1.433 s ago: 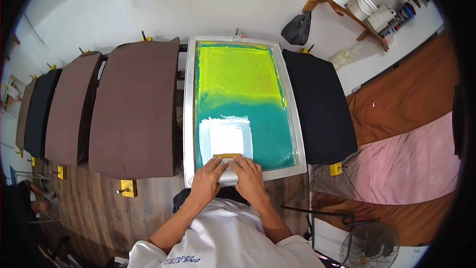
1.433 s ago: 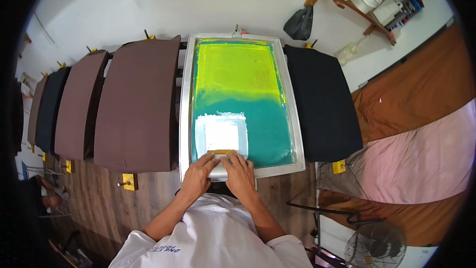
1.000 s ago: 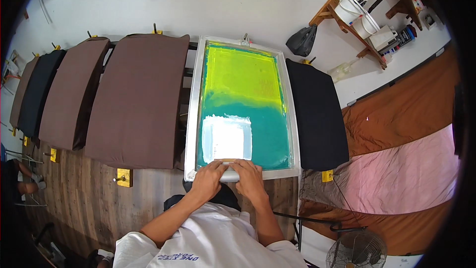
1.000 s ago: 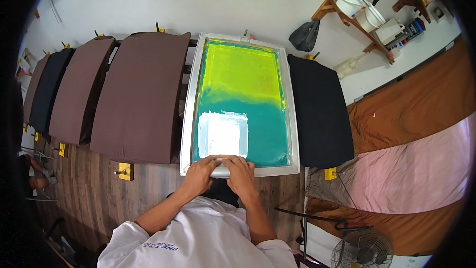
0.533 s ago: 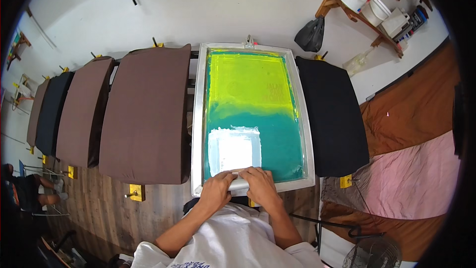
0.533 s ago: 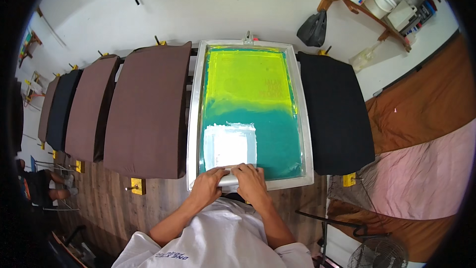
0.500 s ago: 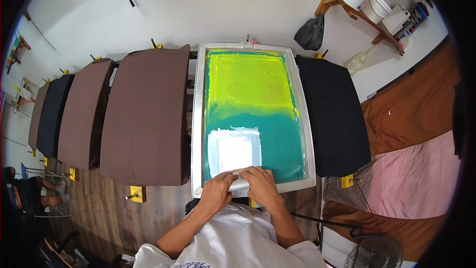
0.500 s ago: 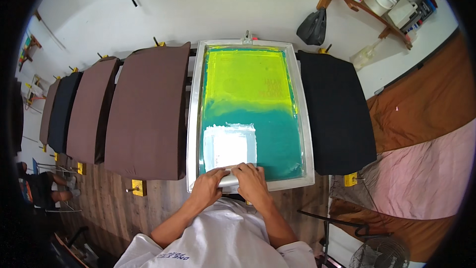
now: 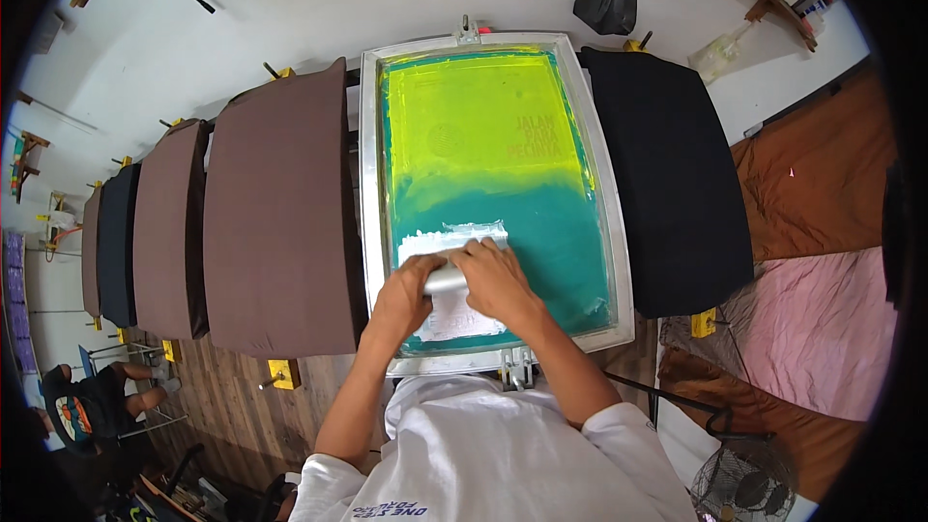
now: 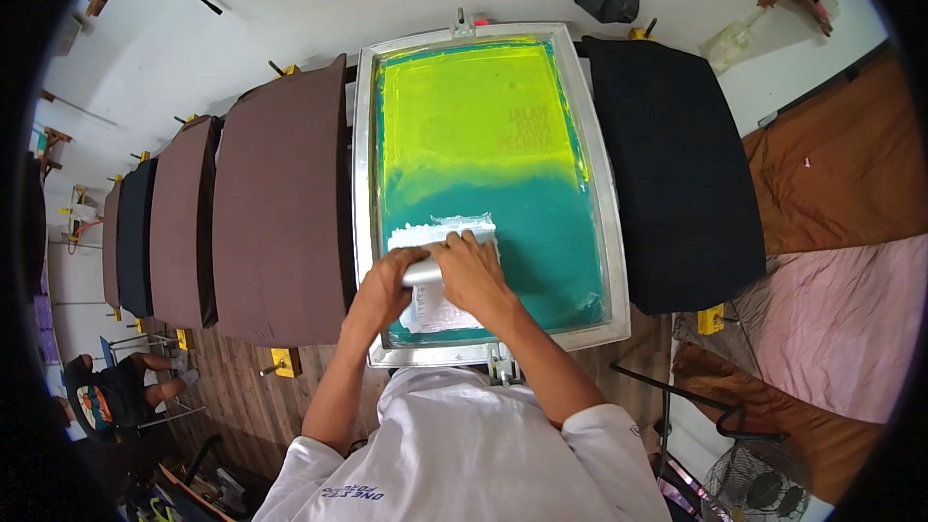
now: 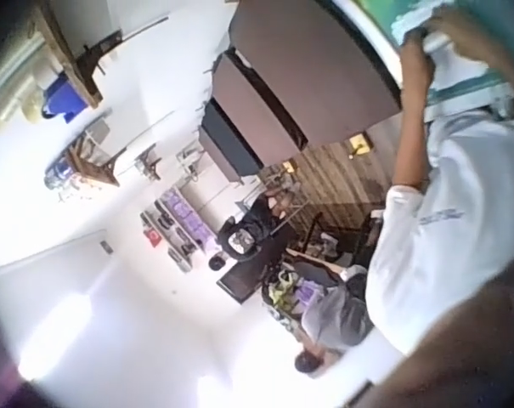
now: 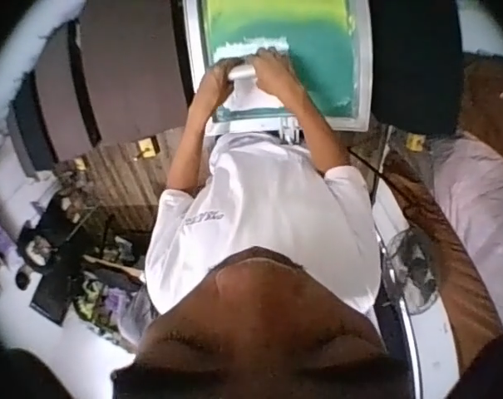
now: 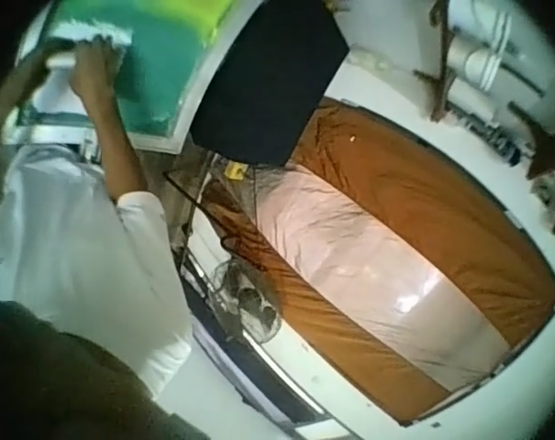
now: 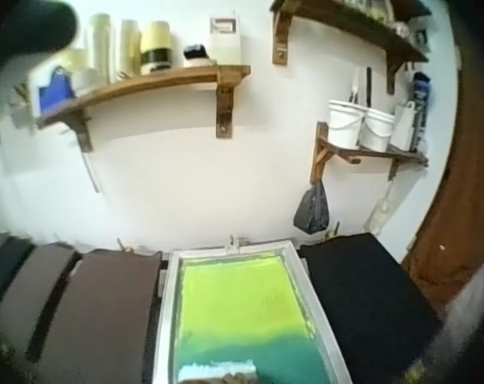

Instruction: Applying white ink to a screen-printing frame using a squeegee to print a design.

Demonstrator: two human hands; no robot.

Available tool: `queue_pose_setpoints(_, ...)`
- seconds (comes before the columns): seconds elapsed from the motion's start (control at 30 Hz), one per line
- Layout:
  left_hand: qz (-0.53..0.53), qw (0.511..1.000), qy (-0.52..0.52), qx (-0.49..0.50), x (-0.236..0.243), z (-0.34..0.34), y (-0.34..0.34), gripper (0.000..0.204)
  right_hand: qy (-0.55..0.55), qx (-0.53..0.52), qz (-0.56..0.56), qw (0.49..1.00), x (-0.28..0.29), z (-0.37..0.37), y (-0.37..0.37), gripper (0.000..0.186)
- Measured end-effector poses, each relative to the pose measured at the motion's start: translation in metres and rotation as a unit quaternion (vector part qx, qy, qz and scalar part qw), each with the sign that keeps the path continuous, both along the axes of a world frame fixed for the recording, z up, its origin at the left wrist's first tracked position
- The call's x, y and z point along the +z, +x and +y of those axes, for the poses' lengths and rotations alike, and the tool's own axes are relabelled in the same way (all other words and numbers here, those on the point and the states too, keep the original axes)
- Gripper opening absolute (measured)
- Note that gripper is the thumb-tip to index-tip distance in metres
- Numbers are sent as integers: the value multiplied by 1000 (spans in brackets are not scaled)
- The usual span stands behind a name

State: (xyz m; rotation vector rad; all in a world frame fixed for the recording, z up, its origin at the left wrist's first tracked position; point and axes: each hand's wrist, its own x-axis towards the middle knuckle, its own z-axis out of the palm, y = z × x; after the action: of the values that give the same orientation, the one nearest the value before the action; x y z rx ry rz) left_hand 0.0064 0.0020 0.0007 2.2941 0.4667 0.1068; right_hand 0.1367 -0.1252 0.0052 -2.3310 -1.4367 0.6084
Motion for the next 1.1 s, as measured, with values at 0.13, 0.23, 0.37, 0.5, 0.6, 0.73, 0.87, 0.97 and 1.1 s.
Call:
queue_pose_setpoints(0.13, 37, 999, -4, -12, 6, -29, -35, 60, 30, -7, 12, 999, -5, -33, -37, 45)
queue_pose_setpoints(0.23, 47, 998, 6, -34, 12, -54, -67, 60, 27, -11, 14, 999, 3, -60, -74, 40)
queue_pose_setpoints(0.37, 37, 998, -1, -60, 13, -61, -82, 61, 10, -16, 17, 1000, 12, -76, -88, 42)
queue_pose_setpoints(0.5, 41, 997, -19, -58, 16, -38, -58, 47, -6, -16, 21, 1000, 21, -55, -61, 44)
queue_pose_setpoints(0.6, -14, 999, 18, -28, 1, -12, -19, 43, 22, -14, -8, 1000, 19, -23, -21, 48)
queue_pose_setpoints(0.73, 10, 1000, 20, -19, -14, 13, 10, 43, -46, -12, -5, 999, 7, 10, 8, 45)
queue_pose_setpoints(0.87, 1, 1000, 24, -3, -20, 3, 8, 36, -42, -20, -4, 999, -1, 6, 5, 46)
queue_pose_setpoints(0.97, 20, 1000, 4, 3, -18, 6, 16, 39, -32, -27, -9, 999, -7, 10, 13, 42)
queue_pose_setpoints(1.1, 11, 1000, 17, -19, -22, 8, 17, 39, -62, -29, 1, 998, -5, 8, 13, 47)
